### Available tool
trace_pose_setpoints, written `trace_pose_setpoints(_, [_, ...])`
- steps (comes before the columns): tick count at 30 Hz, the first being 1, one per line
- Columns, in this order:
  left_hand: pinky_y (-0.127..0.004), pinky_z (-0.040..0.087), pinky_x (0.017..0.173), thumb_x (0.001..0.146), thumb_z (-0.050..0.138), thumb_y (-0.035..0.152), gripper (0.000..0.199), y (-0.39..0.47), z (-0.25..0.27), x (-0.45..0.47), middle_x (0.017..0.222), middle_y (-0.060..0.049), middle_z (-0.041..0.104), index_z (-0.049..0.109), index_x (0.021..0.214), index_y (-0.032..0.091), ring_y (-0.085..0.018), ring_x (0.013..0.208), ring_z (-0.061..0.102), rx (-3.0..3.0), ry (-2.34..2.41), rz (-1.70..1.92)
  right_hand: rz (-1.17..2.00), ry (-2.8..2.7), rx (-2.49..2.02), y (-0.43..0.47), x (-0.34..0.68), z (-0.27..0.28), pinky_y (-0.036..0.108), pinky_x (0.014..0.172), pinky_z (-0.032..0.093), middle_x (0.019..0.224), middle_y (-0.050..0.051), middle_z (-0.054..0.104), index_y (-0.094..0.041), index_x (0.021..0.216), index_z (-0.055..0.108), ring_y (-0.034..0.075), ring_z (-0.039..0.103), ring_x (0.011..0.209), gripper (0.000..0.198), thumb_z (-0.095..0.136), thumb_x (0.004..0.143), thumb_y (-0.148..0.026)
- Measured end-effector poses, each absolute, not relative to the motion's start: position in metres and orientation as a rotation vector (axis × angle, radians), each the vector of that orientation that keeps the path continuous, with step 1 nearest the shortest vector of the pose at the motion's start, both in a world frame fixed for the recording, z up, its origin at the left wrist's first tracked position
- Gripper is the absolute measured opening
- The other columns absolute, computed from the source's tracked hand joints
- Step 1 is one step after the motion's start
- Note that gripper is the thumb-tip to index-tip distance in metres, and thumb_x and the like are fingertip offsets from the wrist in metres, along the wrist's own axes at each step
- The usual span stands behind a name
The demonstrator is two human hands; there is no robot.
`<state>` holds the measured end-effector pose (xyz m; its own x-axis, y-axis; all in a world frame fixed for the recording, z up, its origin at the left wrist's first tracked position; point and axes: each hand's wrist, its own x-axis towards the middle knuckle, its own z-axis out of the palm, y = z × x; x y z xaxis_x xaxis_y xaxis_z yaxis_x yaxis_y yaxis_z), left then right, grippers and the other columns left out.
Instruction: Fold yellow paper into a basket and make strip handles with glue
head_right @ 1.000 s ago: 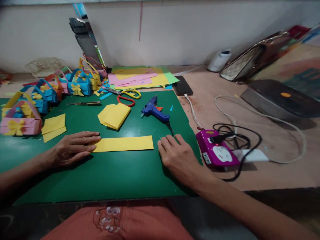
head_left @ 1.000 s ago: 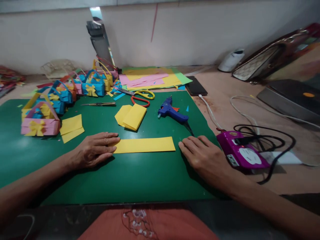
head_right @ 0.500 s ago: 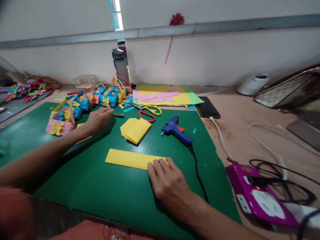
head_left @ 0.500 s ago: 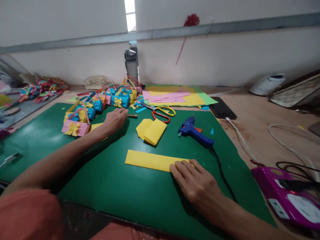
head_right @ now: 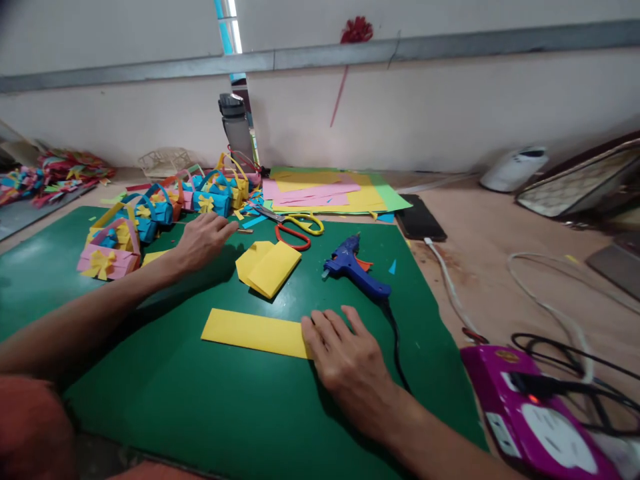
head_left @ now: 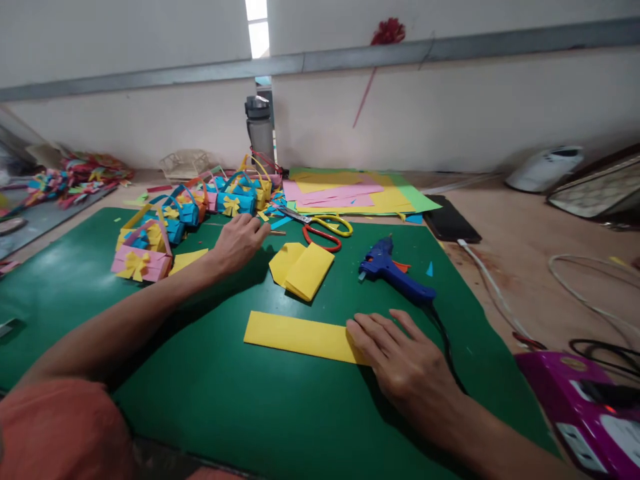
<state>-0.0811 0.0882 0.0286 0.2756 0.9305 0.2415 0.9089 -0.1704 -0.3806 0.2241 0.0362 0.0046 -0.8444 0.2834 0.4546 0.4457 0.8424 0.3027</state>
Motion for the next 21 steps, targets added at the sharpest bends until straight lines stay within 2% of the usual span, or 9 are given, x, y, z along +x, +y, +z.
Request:
trace_pose_setpoints(3, [-0.035,0.045,0.073,0.090,0.039,0.013,0.024,0.059,0.039,-0.052,0.086,-0.009,0.065,0.062,0.098,0.012,-0.020,0.077,0.054,-2.125,-1.120,-0.299,-0.435,-2.530,-0.511,0.033,0.223,0.006,0.045,0.081,0.049,0.109,0.020,0.064,-0.005,0.115,0.053,0.028,0.060,0.101,0.030,0.045,0.088,-0.014])
trace_pose_setpoints(6, [-0.035,0.047,0.077,0.088,0.045,0.014,0.018,0.022,0.042,-0.017,0.080,-0.007,0.065,0.063,0.087,0.010,-0.017,0.075,0.055,-2.245,-0.761,-0.499,-0.193,-2.437,-0.492,0.027,0.221,0.008,0.043,0.088,0.049,0.116,0.024,0.059,-0.003,0.128,0.041,0.029,0.053,0.113,0.048,0.052,0.087,-0.026])
trace_pose_setpoints(10, [-0.039,0.047,0.081,0.086,0.045,0.015,0.018,-0.003,0.036,0.017,0.085,-0.009,0.065,0.060,0.076,0.013,-0.020,0.082,0.058,-2.406,-0.565,-0.658,0.390,-2.402,-0.551,0.017,0.222,0.011,0.031,0.085,0.050,0.115,0.015,0.062,-0.013,0.139,0.029,0.020,0.060,0.104,0.054,0.044,0.091,-0.033])
trace_pose_setpoints(13, [-0.038,0.048,0.082,0.087,0.040,0.013,0.023,-0.001,0.032,0.032,0.082,-0.008,0.065,0.059,0.075,0.014,-0.019,0.078,0.058,-2.430,-0.528,-0.752,0.915,-2.274,-0.694,0.015,0.221,0.014,0.028,0.078,0.052,0.108,0.008,0.065,-0.018,0.139,0.032,0.018,0.064,0.093,0.056,0.048,0.089,-0.038])
trace_pose_setpoints(16, [-0.038,0.048,0.084,0.088,0.037,0.013,0.024,0.004,0.031,0.039,0.079,-0.006,0.066,0.059,0.077,0.012,-0.017,0.074,0.059,-2.412,-0.566,-0.777,1.300,-2.086,-0.824,0.018,0.220,0.018,0.027,0.067,0.051,0.097,0.005,0.066,-0.018,0.137,0.036,0.017,0.063,0.080,0.062,0.058,0.082,-0.038])
trace_pose_setpoints(19, [-0.042,0.046,0.091,0.088,0.040,0.013,0.020,0.002,0.025,0.037,0.088,-0.007,0.067,0.060,0.085,0.012,-0.020,0.088,0.061,-2.373,-0.586,-0.757,1.472,-2.010,-0.843,0.022,0.220,0.021,0.025,0.060,0.049,0.091,0.002,0.064,-0.019,0.130,0.046,0.013,0.058,0.071,0.056,0.060,0.078,-0.030])
trace_pose_setpoints(21, [-0.043,0.045,0.093,0.088,0.044,0.016,0.019,-0.001,0.019,0.033,0.102,-0.010,0.066,0.058,0.100,0.012,-0.024,0.100,0.058,-2.348,-0.604,-0.753,1.400,-1.980,-0.909,0.026,0.223,0.022,0.024,0.058,0.046,0.081,0.001,0.062,-0.018,0.123,0.052,0.012,0.055,0.067,0.047,0.059,0.077,-0.027])
